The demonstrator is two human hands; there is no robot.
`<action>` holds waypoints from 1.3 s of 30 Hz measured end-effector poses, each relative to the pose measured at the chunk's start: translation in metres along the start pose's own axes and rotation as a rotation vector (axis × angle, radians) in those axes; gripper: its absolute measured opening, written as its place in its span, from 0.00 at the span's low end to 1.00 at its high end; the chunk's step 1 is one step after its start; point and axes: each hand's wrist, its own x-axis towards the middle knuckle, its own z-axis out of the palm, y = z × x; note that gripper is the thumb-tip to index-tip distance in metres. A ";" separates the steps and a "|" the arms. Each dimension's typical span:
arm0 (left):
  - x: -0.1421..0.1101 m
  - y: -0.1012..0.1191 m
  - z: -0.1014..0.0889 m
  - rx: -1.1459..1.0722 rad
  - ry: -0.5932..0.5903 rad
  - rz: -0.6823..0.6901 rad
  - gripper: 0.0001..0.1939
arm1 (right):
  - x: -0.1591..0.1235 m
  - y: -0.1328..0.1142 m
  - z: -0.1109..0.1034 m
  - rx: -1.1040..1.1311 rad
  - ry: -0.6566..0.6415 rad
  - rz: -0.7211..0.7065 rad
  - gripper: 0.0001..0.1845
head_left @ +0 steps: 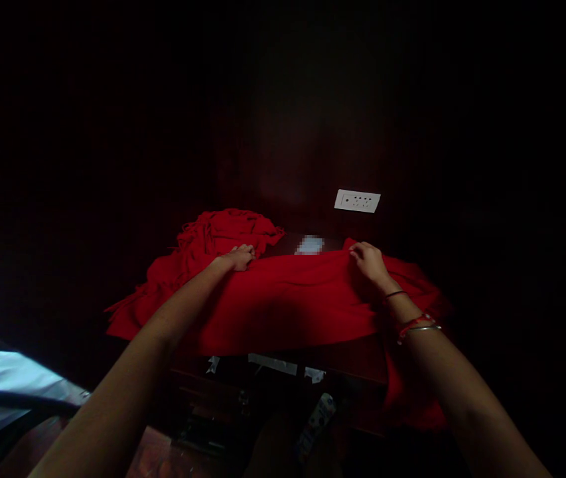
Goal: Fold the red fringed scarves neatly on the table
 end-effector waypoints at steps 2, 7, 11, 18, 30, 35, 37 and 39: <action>-0.006 -0.002 -0.011 0.002 0.052 0.023 0.13 | -0.004 0.001 -0.015 0.108 0.162 -0.022 0.12; -0.054 -0.012 -0.068 0.080 0.247 0.018 0.09 | -0.029 -0.004 -0.047 0.242 0.200 -0.061 0.11; -0.123 0.009 -0.090 0.127 0.085 -0.020 0.07 | -0.062 -0.004 -0.050 0.376 -0.142 -0.166 0.11; -0.170 0.044 -0.050 -0.361 -0.778 -0.222 0.21 | -0.078 -0.001 -0.033 0.441 -0.865 -0.174 0.10; -0.053 0.044 0.002 -0.360 -0.304 0.050 0.19 | -0.005 -0.017 0.026 0.031 -0.811 -0.173 0.15; -0.064 0.038 0.000 -0.551 -0.282 0.166 0.16 | -0.008 -0.001 0.023 0.210 -0.837 -0.168 0.05; -0.068 0.031 -0.011 -0.583 -0.153 0.126 0.16 | -0.007 0.005 0.017 0.345 -0.705 -0.149 0.06; -0.069 0.020 -0.027 -0.578 0.000 0.065 0.16 | -0.007 0.008 0.009 0.458 -0.479 -0.111 0.07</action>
